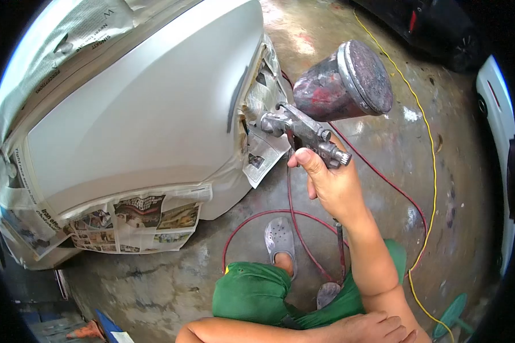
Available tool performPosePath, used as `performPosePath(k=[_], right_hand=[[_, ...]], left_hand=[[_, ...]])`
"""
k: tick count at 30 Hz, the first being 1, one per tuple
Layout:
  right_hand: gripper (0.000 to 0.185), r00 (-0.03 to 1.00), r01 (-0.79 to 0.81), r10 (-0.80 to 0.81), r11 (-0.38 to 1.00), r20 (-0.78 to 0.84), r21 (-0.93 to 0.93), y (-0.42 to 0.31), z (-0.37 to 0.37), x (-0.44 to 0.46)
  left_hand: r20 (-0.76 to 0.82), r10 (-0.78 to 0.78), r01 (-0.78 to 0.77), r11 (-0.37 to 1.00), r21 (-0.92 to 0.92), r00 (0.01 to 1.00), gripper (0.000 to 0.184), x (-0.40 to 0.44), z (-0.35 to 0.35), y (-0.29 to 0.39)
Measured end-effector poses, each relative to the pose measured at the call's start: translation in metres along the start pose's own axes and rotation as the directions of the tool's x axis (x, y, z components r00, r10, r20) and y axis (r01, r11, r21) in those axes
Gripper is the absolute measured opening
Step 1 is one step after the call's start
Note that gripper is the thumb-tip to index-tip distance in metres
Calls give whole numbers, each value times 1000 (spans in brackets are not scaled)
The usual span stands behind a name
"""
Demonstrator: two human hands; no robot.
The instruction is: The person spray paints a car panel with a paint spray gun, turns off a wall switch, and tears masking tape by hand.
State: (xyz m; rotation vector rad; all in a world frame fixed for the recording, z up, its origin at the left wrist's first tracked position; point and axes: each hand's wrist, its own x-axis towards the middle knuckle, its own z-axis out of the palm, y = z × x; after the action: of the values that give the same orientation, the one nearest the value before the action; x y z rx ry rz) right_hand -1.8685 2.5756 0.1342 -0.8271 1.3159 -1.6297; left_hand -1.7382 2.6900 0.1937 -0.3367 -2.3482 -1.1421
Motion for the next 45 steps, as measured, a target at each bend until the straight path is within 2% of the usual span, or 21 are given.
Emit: performPosePath(k=[9,12,18,22,23,26,29,32,34,38,45], right_hand=[[42,1000,23,-22,998,-4,66,4,-12,17],[40,998,13,-10,999,-61,41,0,-13,29],[39,980,149,-144,988,-136,28,-1,-19,46],[39,982,115,-107,992,-158,46,3,-24,51],[39,987,102,-91,991,-134,83,5,-28,54],[38,992,48,-43,998,-121,33,3,-34,57],[39,995,85,-82,994,-51,68,3,-37,67],[40,996,75,-73,997,-52,31,9,-39,76],[41,993,78,-78,997,-86,-2,9,-38,81],[42,987,72,-78,996,-139,-47,14,-39,96],[45,974,111,-115,993,-194,-31,14,-36,98]], left_hand=[[78,12,-15,999,48,997,34,4,-14,-7],[64,8,-13,996,88,998,35,1,-4,-7],[72,16,-25,993,117,997,33,6,-8,-11],[7,12,-13,993,118,1000,32,0,8,-13],[7,12,-13,992,122,1000,32,1,7,-13],[11,17,-18,991,131,1000,33,2,8,-14],[27,25,-29,990,140,999,33,4,6,-17],[62,28,-36,990,138,998,33,8,-5,-19],[82,22,-33,991,133,996,33,11,-10,-19],[13,-1,-1,989,150,1000,31,2,6,-16],[2,-11,11,983,181,1000,29,5,5,-15]])
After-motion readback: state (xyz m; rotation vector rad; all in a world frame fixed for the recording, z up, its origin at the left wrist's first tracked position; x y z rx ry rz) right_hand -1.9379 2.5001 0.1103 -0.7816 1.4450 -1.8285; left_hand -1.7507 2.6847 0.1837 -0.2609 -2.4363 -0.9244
